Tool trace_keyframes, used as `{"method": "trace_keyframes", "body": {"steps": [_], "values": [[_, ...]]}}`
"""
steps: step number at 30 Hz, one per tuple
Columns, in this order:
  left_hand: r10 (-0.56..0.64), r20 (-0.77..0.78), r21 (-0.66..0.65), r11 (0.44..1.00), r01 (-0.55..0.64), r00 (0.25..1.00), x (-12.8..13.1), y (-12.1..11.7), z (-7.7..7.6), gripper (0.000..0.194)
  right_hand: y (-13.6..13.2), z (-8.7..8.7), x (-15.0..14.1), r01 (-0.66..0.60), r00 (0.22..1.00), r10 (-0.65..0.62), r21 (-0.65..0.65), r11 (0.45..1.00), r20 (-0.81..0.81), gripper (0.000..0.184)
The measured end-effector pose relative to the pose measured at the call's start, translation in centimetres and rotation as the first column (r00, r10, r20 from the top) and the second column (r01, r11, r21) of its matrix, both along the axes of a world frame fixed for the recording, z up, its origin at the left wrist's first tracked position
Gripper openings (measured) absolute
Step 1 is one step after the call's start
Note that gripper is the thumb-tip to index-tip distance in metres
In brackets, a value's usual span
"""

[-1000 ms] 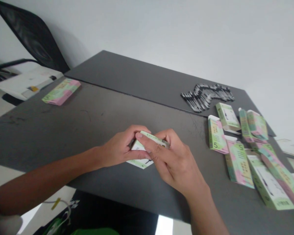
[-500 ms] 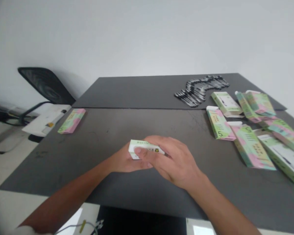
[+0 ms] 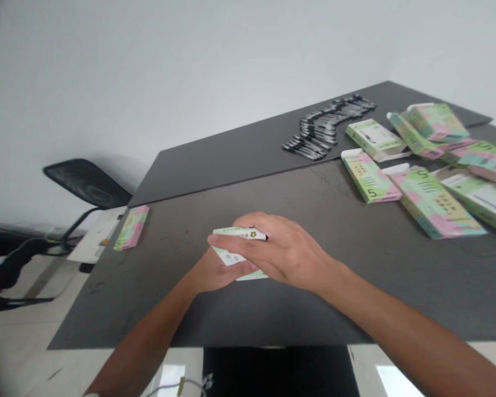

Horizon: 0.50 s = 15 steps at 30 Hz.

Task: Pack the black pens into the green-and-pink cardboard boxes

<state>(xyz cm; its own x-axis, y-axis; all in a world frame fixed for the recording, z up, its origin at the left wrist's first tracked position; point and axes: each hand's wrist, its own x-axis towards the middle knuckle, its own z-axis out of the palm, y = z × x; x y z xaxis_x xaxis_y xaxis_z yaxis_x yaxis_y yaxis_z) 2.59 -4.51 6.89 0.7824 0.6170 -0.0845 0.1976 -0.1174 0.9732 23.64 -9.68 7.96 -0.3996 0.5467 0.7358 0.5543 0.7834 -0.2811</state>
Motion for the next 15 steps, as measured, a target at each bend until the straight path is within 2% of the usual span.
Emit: {"method": "trace_keyframes", "body": {"steps": [3,6,9,12,15], "values": [[-0.019,0.003,0.002,1.0,0.019,1.0,-0.23,-0.01,0.12,0.037,0.01,0.05,0.08,-0.001,1.0,0.001,0.013,1.0,-0.028,0.038],[-0.006,0.004,0.012,1.0,0.006,1.0,-0.28,0.07,-0.36,0.033,0.01,0.15,0.15,-0.001,1.0,0.001,-0.002,1.0,-0.023,0.032],[-0.005,0.011,0.022,1.0,0.005,1.0,-0.21,0.08,-0.74,0.034,0.1,0.08,0.06,0.027,1.0,-0.027,0.012,1.0,-0.006,0.034],[-0.018,0.005,0.017,1.0,0.018,1.0,-0.15,-0.1,-0.59,0.032,0.14,0.06,-0.05,0.051,0.999,-0.051,0.024,0.998,-0.011,0.037],[-0.02,0.023,0.012,1.0,0.02,1.0,-0.23,-0.26,-0.42,0.035,0.04,0.33,0.01,0.017,0.999,-0.017,-0.006,1.0,-0.03,0.035]]}}
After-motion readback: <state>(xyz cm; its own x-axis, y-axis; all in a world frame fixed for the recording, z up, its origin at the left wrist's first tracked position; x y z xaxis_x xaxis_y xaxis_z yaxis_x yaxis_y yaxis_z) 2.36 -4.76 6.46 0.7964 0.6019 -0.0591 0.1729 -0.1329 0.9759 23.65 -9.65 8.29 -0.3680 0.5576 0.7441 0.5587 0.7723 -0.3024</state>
